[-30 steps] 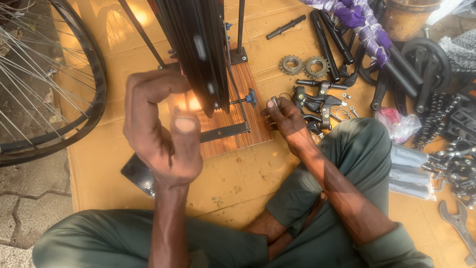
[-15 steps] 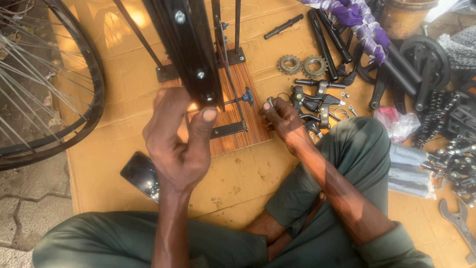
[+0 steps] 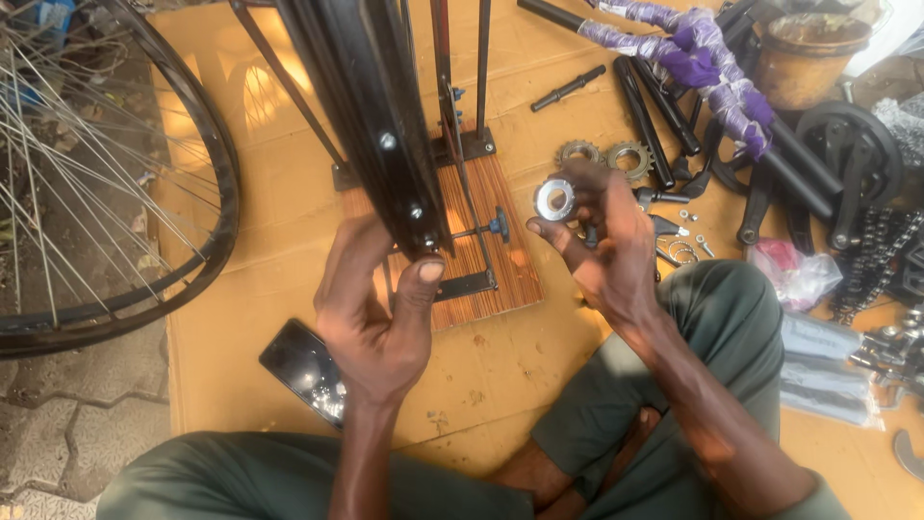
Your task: The person is working on a bicycle wheel mounted on a truing stand. They repeatedly rotate the wheel and use their hands to adjust the spokes and rim, likely to true the wheel. The person is sitting on the floor surrounded by bicycle parts and tools.
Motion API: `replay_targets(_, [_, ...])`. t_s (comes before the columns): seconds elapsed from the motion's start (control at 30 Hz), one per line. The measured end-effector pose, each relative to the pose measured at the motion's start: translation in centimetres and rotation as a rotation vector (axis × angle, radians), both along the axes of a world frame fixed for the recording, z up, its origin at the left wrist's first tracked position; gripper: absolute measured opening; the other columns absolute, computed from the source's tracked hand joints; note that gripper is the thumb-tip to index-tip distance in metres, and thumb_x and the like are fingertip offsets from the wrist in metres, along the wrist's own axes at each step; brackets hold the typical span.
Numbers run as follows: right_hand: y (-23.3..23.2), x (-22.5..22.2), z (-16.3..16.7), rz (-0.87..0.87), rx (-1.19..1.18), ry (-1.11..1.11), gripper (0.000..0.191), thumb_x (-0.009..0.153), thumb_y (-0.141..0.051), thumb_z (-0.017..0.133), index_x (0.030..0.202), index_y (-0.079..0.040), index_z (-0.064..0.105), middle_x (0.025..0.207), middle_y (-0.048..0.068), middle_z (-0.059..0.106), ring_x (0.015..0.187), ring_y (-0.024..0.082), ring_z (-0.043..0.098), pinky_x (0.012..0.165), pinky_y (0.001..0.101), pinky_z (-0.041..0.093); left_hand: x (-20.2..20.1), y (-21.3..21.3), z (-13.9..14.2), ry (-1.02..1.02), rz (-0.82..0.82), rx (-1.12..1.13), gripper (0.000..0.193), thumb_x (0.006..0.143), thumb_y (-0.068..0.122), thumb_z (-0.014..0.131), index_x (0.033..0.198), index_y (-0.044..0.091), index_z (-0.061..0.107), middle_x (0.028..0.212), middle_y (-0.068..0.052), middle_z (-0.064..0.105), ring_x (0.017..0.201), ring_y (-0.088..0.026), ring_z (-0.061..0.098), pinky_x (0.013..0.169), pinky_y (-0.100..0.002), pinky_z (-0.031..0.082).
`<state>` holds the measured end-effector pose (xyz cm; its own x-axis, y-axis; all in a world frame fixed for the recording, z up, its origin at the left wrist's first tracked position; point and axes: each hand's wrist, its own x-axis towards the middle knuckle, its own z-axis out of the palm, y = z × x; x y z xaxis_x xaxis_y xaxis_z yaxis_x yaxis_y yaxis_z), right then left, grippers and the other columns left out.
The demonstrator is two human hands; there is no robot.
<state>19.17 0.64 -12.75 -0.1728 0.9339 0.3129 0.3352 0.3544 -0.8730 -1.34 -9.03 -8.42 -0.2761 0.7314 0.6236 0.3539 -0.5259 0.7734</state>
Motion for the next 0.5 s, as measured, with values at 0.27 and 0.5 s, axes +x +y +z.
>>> replay_targets(0.27, [0.1,-1.2,4.3,0.195,0.420,-0.063,0.052,0.083,0.002,0.086,0.129,-0.004,0.063,0.126,0.013,0.064,0.120,0.024,0.063,0.099,0.0362,0.054,0.7,-0.1,0.8,0.071,0.131,-0.025,0.025,0.098,0.002,0.075,0.119,-0.004,0.063,0.111,-0.014,0.069,0.097,-0.019,0.068,0.080,-0.028,0.054])
replay_targets(0.5, [0.0,-2.2,3.1,0.405,-0.032,0.407,0.065,0.093,0.016,0.067,0.149,-0.003,0.042,0.140,0.011,0.056,0.135,0.022,0.058,0.116,0.0381,0.055,0.8,0.0,0.4,0.092,0.143,-0.017,0.024,0.100,0.002,0.073,0.121,-0.004,0.064,0.112,-0.016,0.067,0.102,-0.021,0.067,0.089,-0.030,0.054])
